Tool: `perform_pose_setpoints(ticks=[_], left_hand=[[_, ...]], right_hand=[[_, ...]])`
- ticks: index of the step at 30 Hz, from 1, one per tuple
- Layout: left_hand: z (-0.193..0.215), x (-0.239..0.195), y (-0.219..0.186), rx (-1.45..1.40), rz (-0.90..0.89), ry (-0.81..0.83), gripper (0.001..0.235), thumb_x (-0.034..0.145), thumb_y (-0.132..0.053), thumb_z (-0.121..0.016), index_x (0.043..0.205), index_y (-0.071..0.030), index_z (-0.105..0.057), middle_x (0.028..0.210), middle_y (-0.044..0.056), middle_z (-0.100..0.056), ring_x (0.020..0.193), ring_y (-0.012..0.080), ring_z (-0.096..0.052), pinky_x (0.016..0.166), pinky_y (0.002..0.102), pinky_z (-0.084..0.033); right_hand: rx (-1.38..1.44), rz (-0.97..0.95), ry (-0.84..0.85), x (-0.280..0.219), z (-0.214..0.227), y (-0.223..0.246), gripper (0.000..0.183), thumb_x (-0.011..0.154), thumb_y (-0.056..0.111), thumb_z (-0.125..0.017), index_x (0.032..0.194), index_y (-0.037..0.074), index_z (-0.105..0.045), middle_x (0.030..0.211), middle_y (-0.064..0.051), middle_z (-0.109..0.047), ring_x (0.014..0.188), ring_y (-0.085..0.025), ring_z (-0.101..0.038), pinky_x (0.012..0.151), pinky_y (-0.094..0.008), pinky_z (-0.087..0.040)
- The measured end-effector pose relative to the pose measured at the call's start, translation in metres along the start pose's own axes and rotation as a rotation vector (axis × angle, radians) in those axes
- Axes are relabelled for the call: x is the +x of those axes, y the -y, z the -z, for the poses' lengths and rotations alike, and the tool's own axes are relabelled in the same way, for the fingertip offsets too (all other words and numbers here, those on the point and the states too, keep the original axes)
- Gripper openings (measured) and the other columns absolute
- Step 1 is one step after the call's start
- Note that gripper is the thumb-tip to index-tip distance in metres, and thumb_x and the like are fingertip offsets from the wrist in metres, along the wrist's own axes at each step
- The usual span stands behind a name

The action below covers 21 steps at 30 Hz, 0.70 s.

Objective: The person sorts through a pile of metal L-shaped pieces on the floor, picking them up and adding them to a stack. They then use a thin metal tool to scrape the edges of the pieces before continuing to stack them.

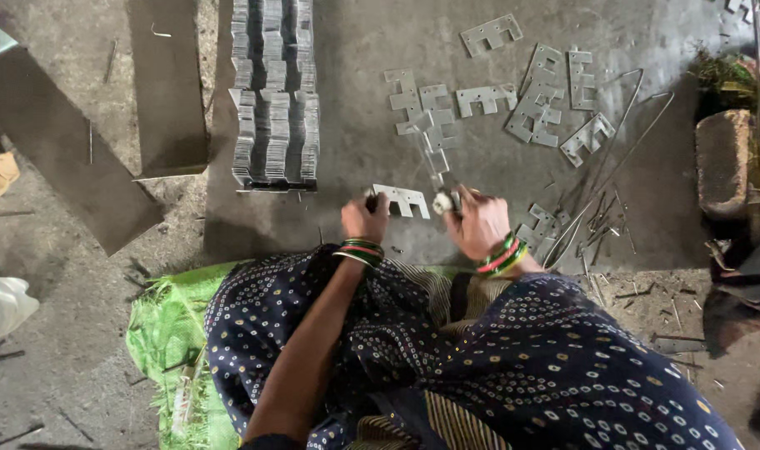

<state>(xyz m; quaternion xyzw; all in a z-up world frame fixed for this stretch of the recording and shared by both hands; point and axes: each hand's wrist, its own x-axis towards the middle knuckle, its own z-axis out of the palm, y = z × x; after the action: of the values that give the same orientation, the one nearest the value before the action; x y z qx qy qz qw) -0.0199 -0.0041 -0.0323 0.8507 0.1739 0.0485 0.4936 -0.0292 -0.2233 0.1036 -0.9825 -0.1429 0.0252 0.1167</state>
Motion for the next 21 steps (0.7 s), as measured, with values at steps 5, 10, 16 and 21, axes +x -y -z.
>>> perform_pose_setpoints(ticks=[5,10,16,21], left_hand=[[0.014,-0.019,-0.031,-0.071,-0.196,-0.212,0.023,0.087,-0.027,-0.072,0.094,-0.006,-0.076,0.083,0.018,-0.073,0.074,0.0360,-0.073,0.067,0.043,-0.058],[0.009,-0.023,-0.035,-0.078,-0.278,-0.286,0.018,0.088,-0.023,-0.074,0.094,-0.006,-0.074,0.085,0.018,-0.072,0.077,0.0382,-0.071,0.069,0.045,-0.056],[0.014,-0.022,-0.042,-0.040,-0.234,-0.214,0.017,0.086,-0.022,-0.074,0.088,-0.006,-0.073,0.080,0.018,-0.070,0.071,0.0385,-0.069,0.064,0.047,-0.054],[0.017,-0.018,-0.034,-0.130,-0.417,-0.337,0.018,0.089,-0.022,-0.071,0.098,-0.007,-0.073,0.093,0.017,-0.073,0.081,0.0384,-0.071,0.072,0.046,-0.056]], right_hand=[[-0.030,0.299,-0.121,-0.010,-0.038,0.037,0.028,0.094,0.032,-0.066,0.102,0.005,-0.067,0.070,-0.012,-0.069,0.053,-0.030,-0.065,0.048,-0.042,-0.052],[-0.120,0.132,0.018,-0.011,-0.026,0.019,0.032,0.095,0.039,-0.064,0.100,0.008,-0.067,0.073,-0.013,-0.070,0.060,-0.032,-0.068,0.052,-0.045,-0.052],[-0.051,0.321,-0.082,-0.010,-0.036,0.032,0.027,0.100,0.034,-0.057,0.102,0.008,-0.066,0.078,-0.014,-0.070,0.067,-0.032,-0.069,0.056,-0.045,-0.052],[-0.131,-0.034,0.308,-0.012,-0.035,0.004,0.028,0.102,0.035,-0.056,0.107,0.009,-0.067,0.079,-0.015,-0.072,0.063,-0.030,-0.071,0.052,-0.045,-0.054]])
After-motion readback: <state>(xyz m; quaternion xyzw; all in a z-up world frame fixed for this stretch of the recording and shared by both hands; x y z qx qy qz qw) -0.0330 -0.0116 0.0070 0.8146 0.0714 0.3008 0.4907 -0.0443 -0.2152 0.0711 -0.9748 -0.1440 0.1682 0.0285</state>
